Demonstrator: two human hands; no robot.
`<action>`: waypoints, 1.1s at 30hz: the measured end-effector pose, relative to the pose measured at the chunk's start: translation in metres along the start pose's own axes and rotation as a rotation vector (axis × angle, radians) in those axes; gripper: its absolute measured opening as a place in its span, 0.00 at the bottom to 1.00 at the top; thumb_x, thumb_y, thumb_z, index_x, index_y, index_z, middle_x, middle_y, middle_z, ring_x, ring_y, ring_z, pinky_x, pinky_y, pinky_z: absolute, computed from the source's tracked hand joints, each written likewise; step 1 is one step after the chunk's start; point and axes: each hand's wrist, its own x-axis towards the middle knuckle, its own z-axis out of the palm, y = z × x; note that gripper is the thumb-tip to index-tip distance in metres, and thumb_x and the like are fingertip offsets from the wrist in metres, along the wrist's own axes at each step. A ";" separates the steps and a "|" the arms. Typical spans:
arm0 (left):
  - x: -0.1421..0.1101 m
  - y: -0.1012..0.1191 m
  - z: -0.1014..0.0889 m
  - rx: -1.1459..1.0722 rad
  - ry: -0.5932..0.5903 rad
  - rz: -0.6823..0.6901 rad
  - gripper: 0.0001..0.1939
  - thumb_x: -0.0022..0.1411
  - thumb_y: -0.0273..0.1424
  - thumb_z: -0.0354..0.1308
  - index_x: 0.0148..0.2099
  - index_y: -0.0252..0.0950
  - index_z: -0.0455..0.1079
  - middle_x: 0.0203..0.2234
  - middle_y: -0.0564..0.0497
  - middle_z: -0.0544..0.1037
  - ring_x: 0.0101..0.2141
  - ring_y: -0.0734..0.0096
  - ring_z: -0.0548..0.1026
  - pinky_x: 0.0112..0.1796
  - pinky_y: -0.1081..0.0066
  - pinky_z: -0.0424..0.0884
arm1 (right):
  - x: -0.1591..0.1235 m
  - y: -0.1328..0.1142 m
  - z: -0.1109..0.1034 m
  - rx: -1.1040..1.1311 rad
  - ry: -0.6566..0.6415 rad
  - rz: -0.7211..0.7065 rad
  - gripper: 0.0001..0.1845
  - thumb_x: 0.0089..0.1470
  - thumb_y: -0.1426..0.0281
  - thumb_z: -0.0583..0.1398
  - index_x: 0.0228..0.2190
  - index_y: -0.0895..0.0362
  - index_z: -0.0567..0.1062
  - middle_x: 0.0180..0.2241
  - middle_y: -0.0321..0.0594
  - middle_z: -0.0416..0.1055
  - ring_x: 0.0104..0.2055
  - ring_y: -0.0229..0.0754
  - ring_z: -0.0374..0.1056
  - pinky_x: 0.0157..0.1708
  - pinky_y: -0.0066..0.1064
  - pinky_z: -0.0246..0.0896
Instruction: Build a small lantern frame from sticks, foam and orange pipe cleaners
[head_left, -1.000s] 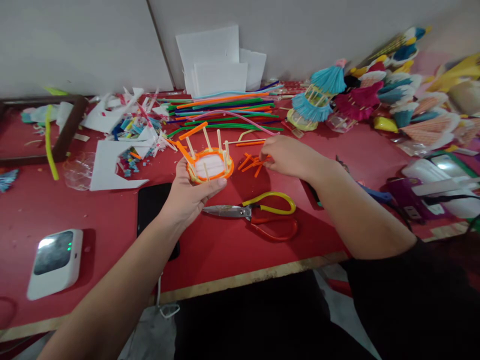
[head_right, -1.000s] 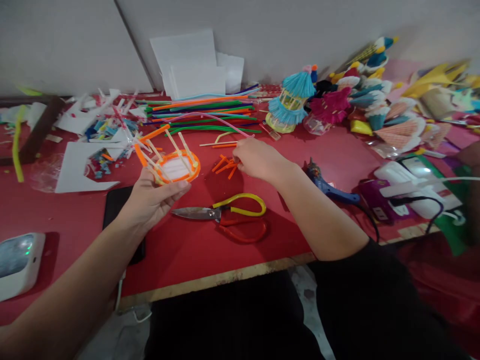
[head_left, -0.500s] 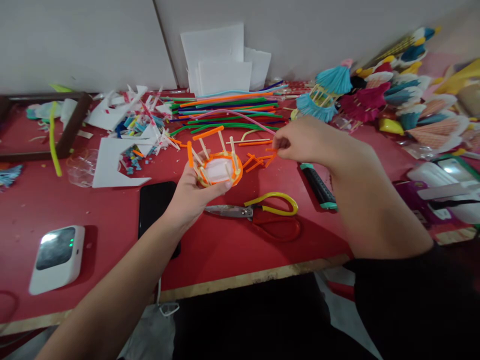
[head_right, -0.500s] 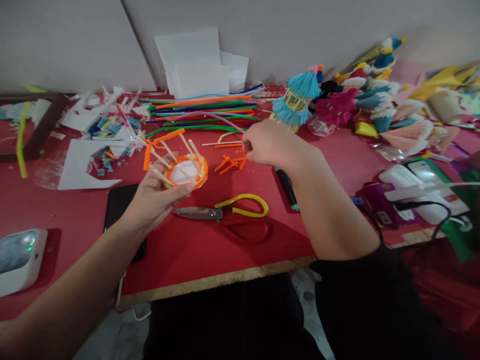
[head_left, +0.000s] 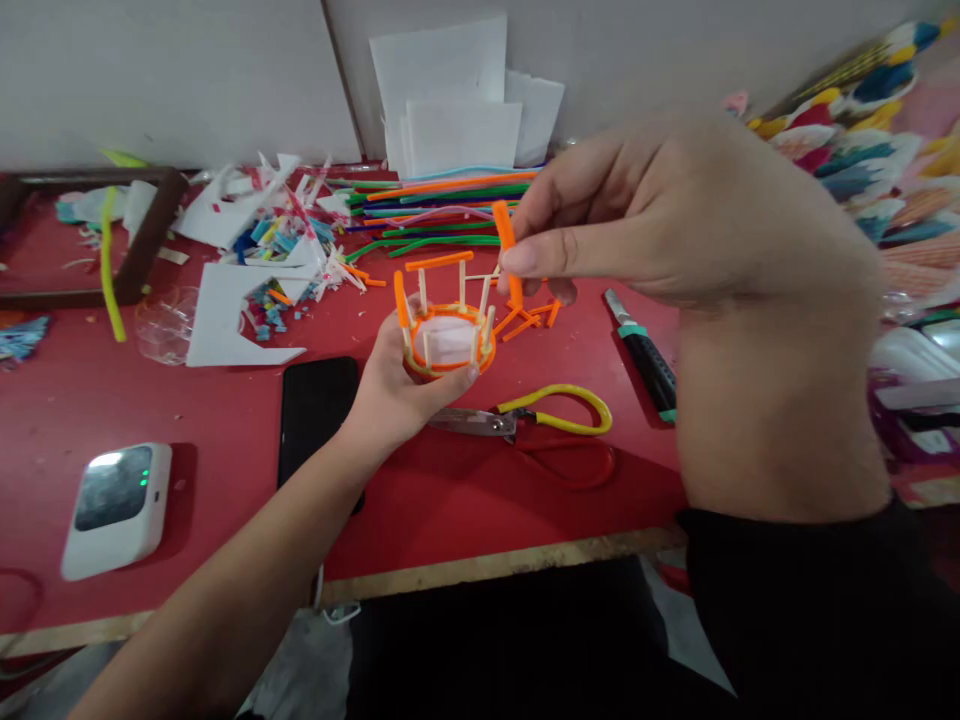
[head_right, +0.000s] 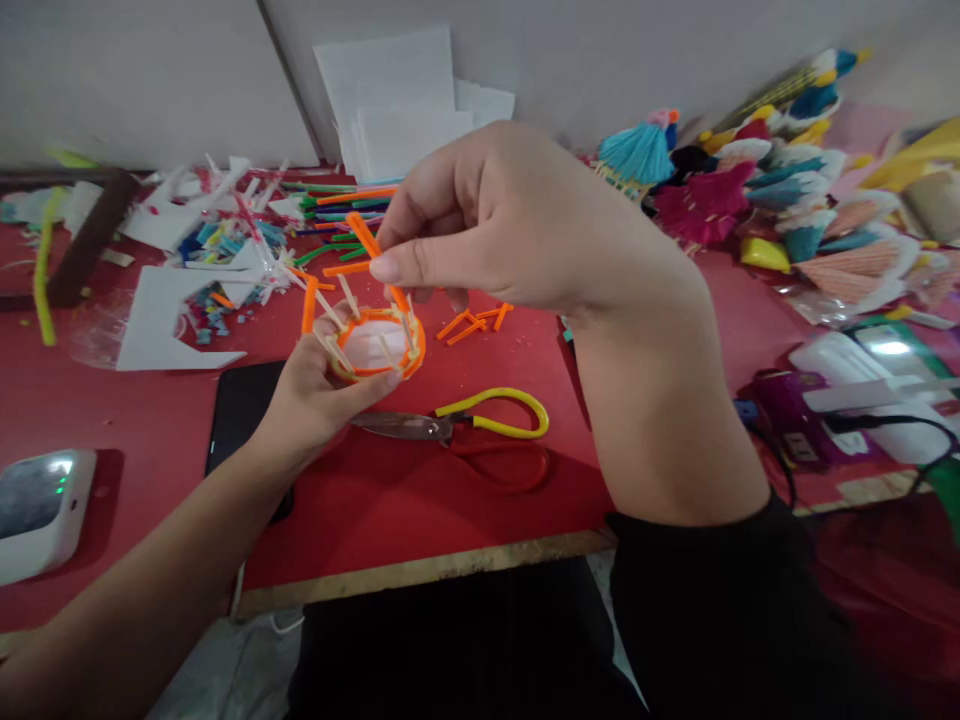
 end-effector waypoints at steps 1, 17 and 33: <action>0.000 -0.001 -0.001 0.026 -0.017 0.001 0.29 0.46 0.30 0.76 0.49 0.37 0.69 0.42 0.47 0.79 0.44 0.57 0.80 0.51 0.56 0.77 | 0.002 0.003 0.002 0.079 -0.006 -0.013 0.04 0.53 0.68 0.70 0.30 0.56 0.82 0.23 0.29 0.75 0.25 0.29 0.67 0.24 0.20 0.61; 0.000 -0.011 -0.004 -0.128 -0.001 -0.088 0.38 0.44 0.32 0.79 0.54 0.40 0.63 0.48 0.47 0.80 0.49 0.57 0.80 0.53 0.59 0.78 | 0.008 0.016 0.005 0.505 -0.107 -0.066 0.16 0.49 0.63 0.74 0.28 0.57 0.75 0.25 0.32 0.75 0.26 0.31 0.70 0.27 0.20 0.68; -0.001 -0.011 -0.002 -0.121 0.001 -0.089 0.35 0.46 0.29 0.78 0.54 0.43 0.66 0.46 0.51 0.80 0.47 0.61 0.81 0.52 0.59 0.78 | 0.007 0.009 0.004 0.140 -0.045 0.056 0.04 0.53 0.68 0.70 0.29 0.55 0.82 0.23 0.33 0.73 0.25 0.33 0.65 0.23 0.24 0.60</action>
